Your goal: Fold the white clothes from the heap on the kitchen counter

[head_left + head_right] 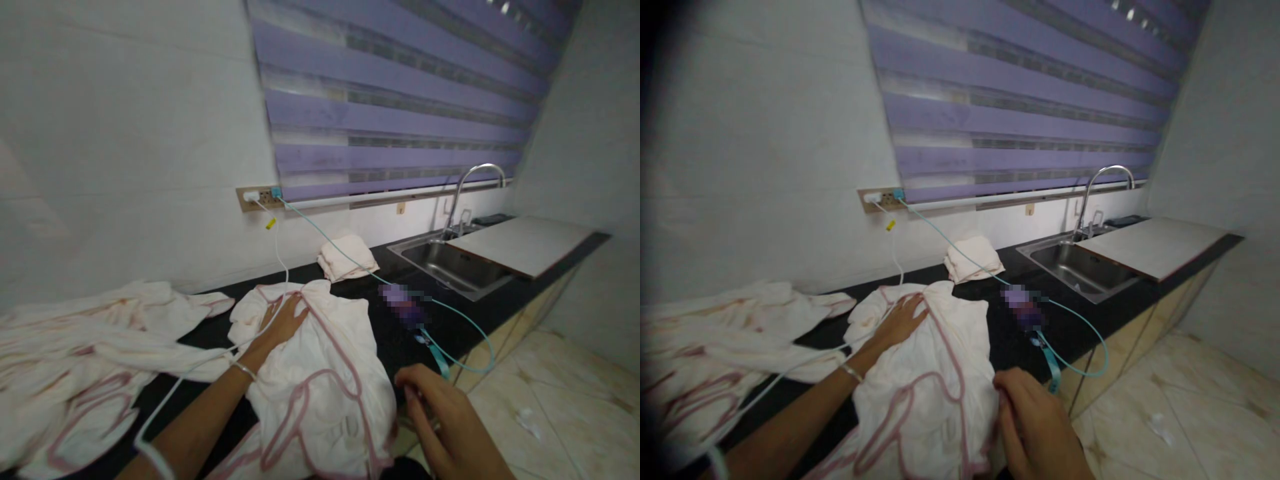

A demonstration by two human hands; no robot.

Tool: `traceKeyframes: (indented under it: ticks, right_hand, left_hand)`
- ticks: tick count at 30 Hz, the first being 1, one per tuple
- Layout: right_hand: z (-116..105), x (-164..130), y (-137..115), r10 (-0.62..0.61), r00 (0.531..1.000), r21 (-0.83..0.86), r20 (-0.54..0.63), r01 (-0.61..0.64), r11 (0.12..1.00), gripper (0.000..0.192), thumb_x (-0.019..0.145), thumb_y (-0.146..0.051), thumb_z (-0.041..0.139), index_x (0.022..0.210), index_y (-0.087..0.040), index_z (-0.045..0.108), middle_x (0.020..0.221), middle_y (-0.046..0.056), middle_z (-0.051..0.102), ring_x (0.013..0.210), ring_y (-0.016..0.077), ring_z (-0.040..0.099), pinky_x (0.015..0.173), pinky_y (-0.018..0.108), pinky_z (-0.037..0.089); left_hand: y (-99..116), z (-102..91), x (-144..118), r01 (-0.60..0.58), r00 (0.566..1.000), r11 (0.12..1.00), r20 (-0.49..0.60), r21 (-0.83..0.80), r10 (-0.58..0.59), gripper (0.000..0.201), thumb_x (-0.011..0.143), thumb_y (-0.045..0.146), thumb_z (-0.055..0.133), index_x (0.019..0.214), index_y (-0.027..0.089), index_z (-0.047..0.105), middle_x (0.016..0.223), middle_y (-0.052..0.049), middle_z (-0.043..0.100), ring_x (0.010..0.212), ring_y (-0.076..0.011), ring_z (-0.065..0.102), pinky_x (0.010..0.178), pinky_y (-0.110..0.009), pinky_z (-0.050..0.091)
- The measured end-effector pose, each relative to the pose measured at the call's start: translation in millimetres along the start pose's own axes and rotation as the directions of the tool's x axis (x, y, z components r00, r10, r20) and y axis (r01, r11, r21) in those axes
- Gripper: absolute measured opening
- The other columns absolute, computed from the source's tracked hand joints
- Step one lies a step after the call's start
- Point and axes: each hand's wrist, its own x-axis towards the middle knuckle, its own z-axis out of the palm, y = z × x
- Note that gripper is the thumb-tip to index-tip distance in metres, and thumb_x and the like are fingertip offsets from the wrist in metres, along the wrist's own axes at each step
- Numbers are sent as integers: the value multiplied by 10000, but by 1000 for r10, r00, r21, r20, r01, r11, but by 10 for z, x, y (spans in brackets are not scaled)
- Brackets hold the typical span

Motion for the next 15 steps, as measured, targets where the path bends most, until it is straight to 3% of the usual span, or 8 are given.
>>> traceKeyframes:
  ticks: [4, 8, 12, 15]
  right_hand:
    - [464, 426, -82, 150, 981, -86, 123, -140, 986, 335, 881, -41, 430, 1106, -197, 623, 1144, 116, 657, 1089, 228, 633, 960, 345, 509]
    - [873, 831, -151, 228, 935, -219, 271, -171, 961, 384, 855, -96, 532, 1224, -163, 617, 1287, 160, 610, 1250, 301, 553, 1063, 435, 461]
    - [1077, 849, -262, 99, 877, -169, 470, -20, 985, 812, 755, -236, 713, 1507, -122, 429, 1515, 204, 470, 1476, 408, 320, 1213, 558, 270]
    - [1153, 708, -369, 56, 867, -104, 495, -4, 995, 831, 858, -360, 638, 1596, -156, 316, 1643, 196, 311, 1544, 454, 131, 1228, 631, 164]
  left_hand:
    - [-8, 0, -3, 0, 1000, 1000, 5, 7, 0, 514, 977, 534, 451, 1413, 277, 542, 1523, -83, 545, 1447, -301, 435, 1196, -518, 345]
    - [-13, -3, -10, -1, 1000, 1000, 9, 13, 1, 520, 976, 543, 441, 1411, 277, 542, 1530, -83, 537, 1447, -302, 434, 1194, -519, 346]
    - [-19, 1, -3, -2, 1000, 1000, 8, 4, 2, 507, 971, 517, 450, 1403, 270, 546, 1509, -88, 556, 1438, -297, 445, 1195, -499, 344]
    - [-22, 2, 6, -7, 1000, 1000, 7, -10, 7, 501, 969, 500, 456, 1400, 260, 544, 1489, -93, 571, 1438, -284, 444, 1196, -472, 342]
